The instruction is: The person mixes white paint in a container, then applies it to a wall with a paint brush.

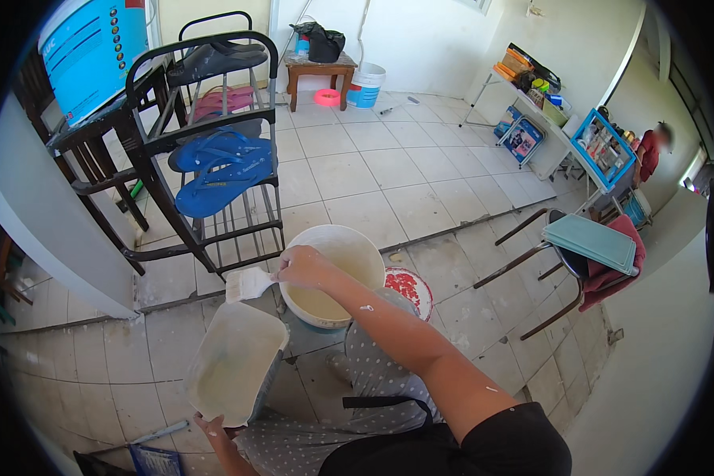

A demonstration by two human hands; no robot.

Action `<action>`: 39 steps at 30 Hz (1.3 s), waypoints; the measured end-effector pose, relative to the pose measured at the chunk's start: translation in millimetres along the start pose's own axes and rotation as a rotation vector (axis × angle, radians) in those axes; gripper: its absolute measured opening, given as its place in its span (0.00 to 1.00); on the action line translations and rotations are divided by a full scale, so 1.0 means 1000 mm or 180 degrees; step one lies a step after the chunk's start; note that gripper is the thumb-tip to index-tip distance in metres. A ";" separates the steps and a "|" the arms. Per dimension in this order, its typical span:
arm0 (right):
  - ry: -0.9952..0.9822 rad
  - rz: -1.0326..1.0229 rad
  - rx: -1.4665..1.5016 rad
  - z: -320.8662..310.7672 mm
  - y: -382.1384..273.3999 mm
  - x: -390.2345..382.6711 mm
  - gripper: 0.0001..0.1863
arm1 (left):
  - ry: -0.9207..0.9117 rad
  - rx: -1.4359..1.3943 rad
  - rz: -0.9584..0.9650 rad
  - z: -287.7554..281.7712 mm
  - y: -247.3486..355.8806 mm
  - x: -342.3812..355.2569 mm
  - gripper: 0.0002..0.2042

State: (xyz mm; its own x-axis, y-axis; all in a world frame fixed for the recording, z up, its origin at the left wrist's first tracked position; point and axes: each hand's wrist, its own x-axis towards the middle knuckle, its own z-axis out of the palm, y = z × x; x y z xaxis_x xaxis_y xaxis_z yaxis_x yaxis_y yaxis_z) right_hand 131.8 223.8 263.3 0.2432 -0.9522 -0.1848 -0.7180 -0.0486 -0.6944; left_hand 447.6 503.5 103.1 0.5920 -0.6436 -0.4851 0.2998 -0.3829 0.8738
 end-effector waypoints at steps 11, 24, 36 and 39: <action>0.0223 -0.0112 -0.0071 0.005 0.009 0.003 0.17 | 0.0120 0.0265 0.0168 -0.022 -0.033 0.029 0.28; 0.0195 0.0168 -0.0045 -0.007 0.007 -0.010 0.14 | -0.0498 0.0778 -0.0134 0.004 -0.008 0.018 0.29; 0.0190 0.0137 0.0003 0.006 -0.006 -0.013 0.15 | -0.0257 0.0840 -0.0184 -0.048 -0.075 0.080 0.30; 0.0186 0.0140 0.0034 0.004 0.003 -0.016 0.15 | -0.0531 0.0683 -0.0120 -0.029 -0.079 0.085 0.30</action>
State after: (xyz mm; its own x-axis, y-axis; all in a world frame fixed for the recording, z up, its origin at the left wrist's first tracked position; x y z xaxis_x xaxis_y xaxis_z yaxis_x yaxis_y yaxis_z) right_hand 127.9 240.2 261.3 0.1729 -0.9694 -0.1745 -0.7201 -0.0036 -0.6938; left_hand 495.7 498.3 -5.5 0.4467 -0.7195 -0.5317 0.1434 -0.5290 0.8364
